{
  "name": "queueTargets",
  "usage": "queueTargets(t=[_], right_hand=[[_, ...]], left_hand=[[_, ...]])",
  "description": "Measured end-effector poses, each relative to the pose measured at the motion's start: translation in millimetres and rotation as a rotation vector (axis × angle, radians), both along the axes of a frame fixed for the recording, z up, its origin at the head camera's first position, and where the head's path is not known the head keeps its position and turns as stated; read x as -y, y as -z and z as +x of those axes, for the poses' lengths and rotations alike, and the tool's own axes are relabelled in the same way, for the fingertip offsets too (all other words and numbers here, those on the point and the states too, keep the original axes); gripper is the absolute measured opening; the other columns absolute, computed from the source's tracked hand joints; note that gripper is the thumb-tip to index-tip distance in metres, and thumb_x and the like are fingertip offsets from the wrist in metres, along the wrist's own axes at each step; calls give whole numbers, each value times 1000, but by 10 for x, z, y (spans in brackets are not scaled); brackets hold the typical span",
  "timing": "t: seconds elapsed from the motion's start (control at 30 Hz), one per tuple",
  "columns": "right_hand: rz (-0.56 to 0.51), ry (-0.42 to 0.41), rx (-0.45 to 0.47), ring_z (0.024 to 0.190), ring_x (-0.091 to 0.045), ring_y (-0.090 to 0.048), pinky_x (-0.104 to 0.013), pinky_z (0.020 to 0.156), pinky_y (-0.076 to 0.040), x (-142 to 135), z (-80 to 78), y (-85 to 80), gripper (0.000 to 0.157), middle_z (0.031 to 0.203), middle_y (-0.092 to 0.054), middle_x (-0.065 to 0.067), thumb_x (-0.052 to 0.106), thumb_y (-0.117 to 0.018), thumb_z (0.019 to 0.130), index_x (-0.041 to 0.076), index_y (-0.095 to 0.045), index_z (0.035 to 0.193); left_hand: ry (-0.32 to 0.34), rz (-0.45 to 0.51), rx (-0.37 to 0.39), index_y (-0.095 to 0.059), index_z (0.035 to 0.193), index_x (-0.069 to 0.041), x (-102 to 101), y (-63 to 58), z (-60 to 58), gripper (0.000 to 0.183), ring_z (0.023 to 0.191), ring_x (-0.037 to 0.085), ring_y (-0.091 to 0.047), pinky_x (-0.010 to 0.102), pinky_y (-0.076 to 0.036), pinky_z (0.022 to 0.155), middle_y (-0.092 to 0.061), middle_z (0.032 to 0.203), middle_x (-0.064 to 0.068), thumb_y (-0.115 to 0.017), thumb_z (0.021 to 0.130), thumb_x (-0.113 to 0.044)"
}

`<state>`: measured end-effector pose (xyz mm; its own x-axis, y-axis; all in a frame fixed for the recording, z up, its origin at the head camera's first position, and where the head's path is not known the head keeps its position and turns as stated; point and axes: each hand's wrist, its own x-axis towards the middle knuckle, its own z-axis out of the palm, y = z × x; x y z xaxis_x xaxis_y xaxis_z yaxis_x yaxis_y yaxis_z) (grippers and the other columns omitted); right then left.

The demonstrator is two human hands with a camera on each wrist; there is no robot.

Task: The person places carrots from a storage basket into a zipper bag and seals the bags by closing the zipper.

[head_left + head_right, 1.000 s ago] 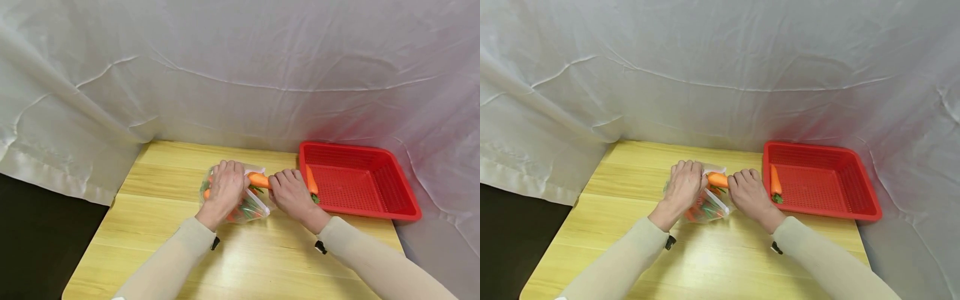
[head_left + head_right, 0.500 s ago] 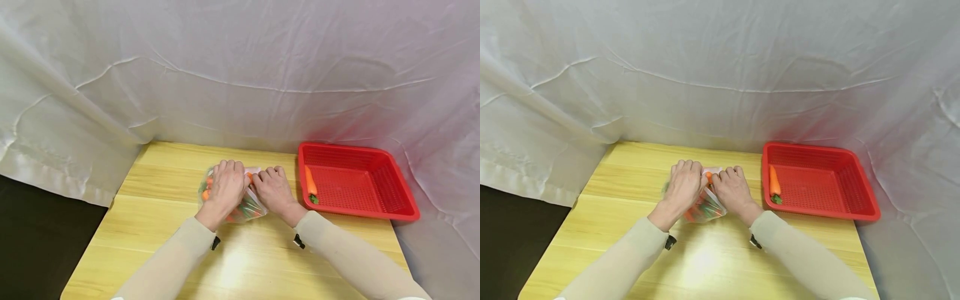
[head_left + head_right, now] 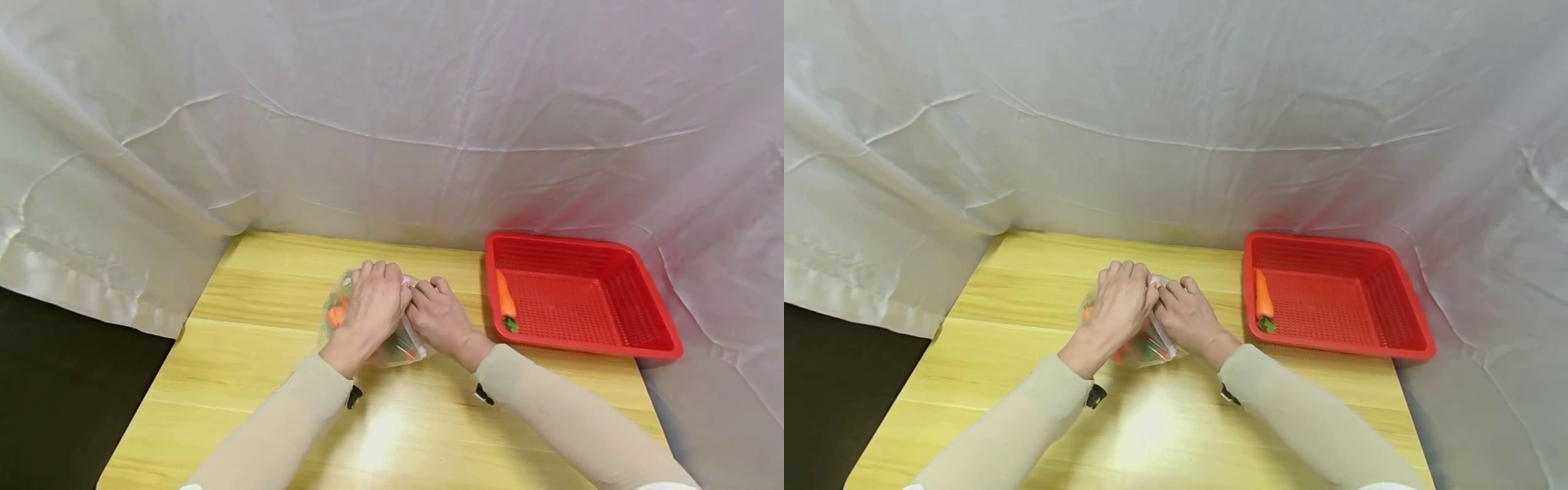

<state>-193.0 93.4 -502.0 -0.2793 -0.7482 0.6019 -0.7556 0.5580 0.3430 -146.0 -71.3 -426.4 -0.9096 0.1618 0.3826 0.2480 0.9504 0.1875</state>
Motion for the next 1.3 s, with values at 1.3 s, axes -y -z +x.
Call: queueTargets(t=[1.3], right_hand=[[-146, 57, 229, 83, -28, -59, -43, 76, -44, -423, -9, 30, 16, 82, -67, -3, 24, -67, 97, 10, -72, 90]], left_hand=[[-91, 233, 143, -63, 92, -9, 184, -117, -95, 13, 87, 28, -51, 41, -41, 84, -60, 88, 5, -58, 99, -20]])
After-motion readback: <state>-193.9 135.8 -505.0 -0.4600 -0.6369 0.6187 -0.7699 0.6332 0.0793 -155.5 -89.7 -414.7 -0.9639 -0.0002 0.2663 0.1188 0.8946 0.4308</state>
